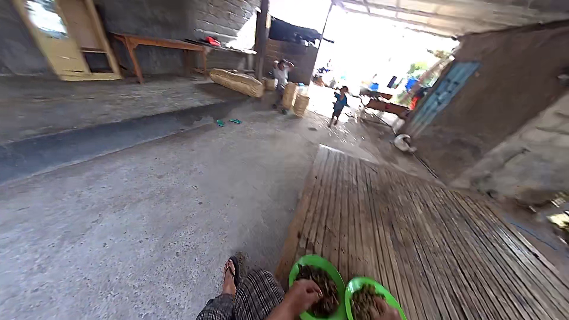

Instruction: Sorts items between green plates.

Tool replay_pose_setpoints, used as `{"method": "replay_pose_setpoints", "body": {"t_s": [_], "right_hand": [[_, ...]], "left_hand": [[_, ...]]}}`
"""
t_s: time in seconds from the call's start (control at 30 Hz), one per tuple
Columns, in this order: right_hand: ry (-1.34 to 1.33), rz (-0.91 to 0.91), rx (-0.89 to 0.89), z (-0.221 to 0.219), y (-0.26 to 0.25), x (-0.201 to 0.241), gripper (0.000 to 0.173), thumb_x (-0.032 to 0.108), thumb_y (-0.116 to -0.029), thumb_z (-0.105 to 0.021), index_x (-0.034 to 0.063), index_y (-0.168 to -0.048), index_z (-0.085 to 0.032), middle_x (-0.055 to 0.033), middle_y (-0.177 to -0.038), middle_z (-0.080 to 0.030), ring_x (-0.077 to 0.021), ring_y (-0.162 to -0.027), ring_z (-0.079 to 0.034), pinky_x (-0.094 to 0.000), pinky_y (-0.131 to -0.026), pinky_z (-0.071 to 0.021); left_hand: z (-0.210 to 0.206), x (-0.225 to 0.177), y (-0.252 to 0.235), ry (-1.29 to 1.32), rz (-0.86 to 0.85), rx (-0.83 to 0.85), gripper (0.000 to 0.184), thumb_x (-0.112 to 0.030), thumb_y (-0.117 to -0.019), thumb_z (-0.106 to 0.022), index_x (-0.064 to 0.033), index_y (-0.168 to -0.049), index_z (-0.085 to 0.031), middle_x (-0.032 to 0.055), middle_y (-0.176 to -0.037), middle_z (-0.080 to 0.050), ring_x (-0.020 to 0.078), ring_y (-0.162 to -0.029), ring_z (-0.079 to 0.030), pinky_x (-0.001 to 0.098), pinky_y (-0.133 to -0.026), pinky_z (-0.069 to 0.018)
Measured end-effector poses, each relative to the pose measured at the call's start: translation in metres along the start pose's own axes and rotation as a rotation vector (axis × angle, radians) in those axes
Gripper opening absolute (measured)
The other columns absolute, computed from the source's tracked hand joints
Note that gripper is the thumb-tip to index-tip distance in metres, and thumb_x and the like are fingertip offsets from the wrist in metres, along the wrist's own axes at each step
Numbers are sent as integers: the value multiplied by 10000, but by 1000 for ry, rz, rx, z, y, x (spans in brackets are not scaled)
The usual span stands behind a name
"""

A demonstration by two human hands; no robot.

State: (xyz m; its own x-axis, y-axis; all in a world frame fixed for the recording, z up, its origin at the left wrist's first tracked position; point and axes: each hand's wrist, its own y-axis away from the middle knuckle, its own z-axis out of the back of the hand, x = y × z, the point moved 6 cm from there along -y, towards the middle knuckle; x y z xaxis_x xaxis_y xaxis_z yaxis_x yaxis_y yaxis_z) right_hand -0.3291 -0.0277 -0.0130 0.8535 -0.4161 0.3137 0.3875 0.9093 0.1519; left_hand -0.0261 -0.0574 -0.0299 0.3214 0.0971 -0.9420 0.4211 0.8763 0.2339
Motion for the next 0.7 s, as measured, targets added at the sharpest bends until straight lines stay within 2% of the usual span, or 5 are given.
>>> {"method": "replay_pose_setpoints", "body": {"t_s": [0.13,0.23,0.37,0.5,0.7], "right_hand": [[-29,-47,39,43,11,10,427,335,-1038,-554,79,-1367,-641,-246,-1367,-619,-419,-1303,-573,-608,-1085,-455],[-141,-92,19,66,6,1,418,283,-1034,-559,77,-1392,-620,-196,-1360,-635,-357,-1291,-592,-550,-1096,-466],[-233,-156,-11,56,-3,-36,368,261,-1021,-604,110,-1352,-661,-170,-1291,-680,-351,-1204,-647,-589,-1041,-499],[-198,-145,66,35,-9,-46,287,213,-1003,-620,117,-1259,-706,-135,-1207,-719,-327,-1137,-681,-582,-1004,-523],[-93,-151,184,10,-12,-41,256,197,-1002,-627,149,-1228,-738,-139,-1243,-710,-352,-1198,-650,-593,-1024,-497]], "left_hand": [[0,-9,8,13,7,5,261,-251,-1009,-619,-65,-1162,-720,112,-1126,-717,219,-1038,-693,459,-968,-559],[1,-12,8,-49,17,14,287,-271,-1020,-593,-69,-1188,-709,105,-1126,-722,211,-1033,-700,464,-959,-564],[-2,-5,4,-57,-3,19,251,-248,-1022,-586,-98,-1174,-718,65,-1065,-728,162,-957,-696,408,-898,-571],[-2,-2,-1,-52,34,16,221,-240,-1017,-612,-113,-1169,-711,40,-1056,-730,130,-938,-695,364,-884,-572],[-2,-1,0,-31,75,-8,198,-241,-1012,-629,-124,-1146,-717,19,-1025,-731,102,-916,-691,311,-856,-565]]}}
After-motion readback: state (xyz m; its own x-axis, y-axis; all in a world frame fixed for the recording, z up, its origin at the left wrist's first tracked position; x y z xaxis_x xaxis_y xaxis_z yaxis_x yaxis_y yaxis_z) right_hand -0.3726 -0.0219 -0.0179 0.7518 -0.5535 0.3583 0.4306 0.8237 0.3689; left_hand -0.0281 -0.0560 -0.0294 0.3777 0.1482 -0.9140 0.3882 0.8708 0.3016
